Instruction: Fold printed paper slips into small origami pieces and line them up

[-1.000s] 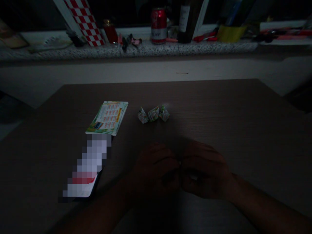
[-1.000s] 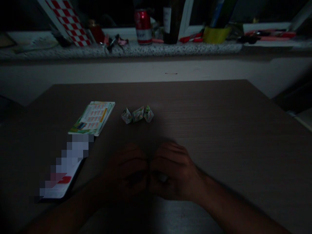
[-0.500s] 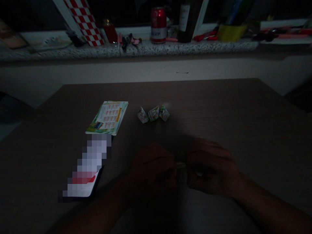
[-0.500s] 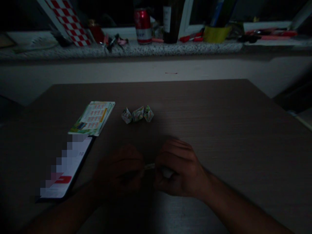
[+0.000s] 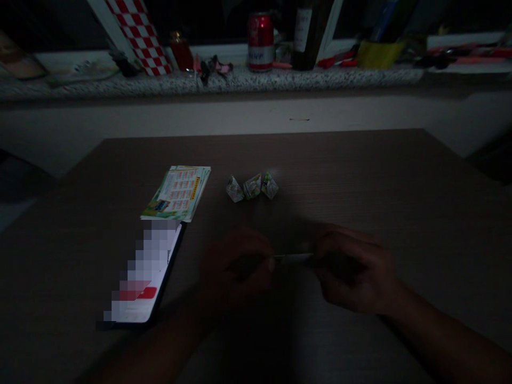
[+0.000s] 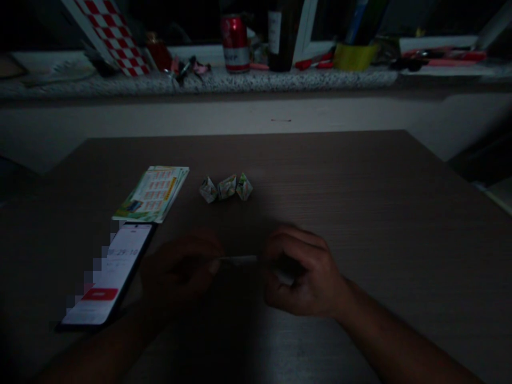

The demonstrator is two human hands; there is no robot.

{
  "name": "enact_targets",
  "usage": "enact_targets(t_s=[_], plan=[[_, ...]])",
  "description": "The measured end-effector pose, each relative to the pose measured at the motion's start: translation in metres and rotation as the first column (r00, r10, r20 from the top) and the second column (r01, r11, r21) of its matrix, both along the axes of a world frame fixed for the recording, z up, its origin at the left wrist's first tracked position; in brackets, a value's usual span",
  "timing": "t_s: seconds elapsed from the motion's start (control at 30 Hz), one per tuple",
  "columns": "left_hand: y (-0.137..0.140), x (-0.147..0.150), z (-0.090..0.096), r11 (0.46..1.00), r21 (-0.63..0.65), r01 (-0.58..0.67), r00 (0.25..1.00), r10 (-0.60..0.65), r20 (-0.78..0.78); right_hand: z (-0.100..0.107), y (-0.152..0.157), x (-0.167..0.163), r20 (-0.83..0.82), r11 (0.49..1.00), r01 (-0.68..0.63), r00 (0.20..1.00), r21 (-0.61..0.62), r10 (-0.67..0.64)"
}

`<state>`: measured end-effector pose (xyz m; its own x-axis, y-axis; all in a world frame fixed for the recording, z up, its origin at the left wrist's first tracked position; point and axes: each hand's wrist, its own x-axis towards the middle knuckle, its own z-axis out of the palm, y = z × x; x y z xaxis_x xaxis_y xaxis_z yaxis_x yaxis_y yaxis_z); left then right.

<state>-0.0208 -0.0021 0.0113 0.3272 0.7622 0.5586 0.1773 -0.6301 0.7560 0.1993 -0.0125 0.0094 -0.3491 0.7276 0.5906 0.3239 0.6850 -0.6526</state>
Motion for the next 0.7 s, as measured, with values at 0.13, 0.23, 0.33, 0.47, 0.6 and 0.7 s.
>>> enact_targets(t_s=[0.13, 0.23, 0.33, 0.47, 0.6, 0.7], plan=[[-0.003, 0.004, -0.004, 0.987, -0.156, -0.037, 0.996, 0.048, 0.072, -0.003, 0.001, -0.004, -0.022, 1.0, -0.007, 1.0, -0.027, 0.007], [-0.005, 0.006, -0.007, 0.972, -0.232, -0.028, 0.996, 0.048, 0.078, -0.004, 0.001, -0.003, -0.037, 1.0, 0.014, 0.999, -0.028, -0.015], [-0.005, 0.005, -0.01, 0.972, -0.23, -0.046, 0.999, 0.045, -0.01, -0.004, 0.0, -0.002, -0.043, 0.999, 0.03, 0.999, -0.032, -0.031], [-0.004, 0.005, -0.013, 0.99, -0.138, -0.037, 0.976, 0.006, -0.216, -0.003, 0.0, -0.002, -0.036, 0.999, 0.03, 0.999, -0.033, -0.031], [-0.002, 0.007, -0.012, 1.0, 0.016, 0.023, 0.937, -0.016, -0.348, -0.001, 0.0, -0.003, -0.012, 1.0, 0.014, 1.0, -0.02, -0.015], [-0.001, 0.008, -0.01, 0.989, 0.105, 0.1, 0.913, -0.05, -0.404, 0.0, -0.001, -0.004, -0.006, 1.0, -0.003, 1.0, -0.002, 0.003]])
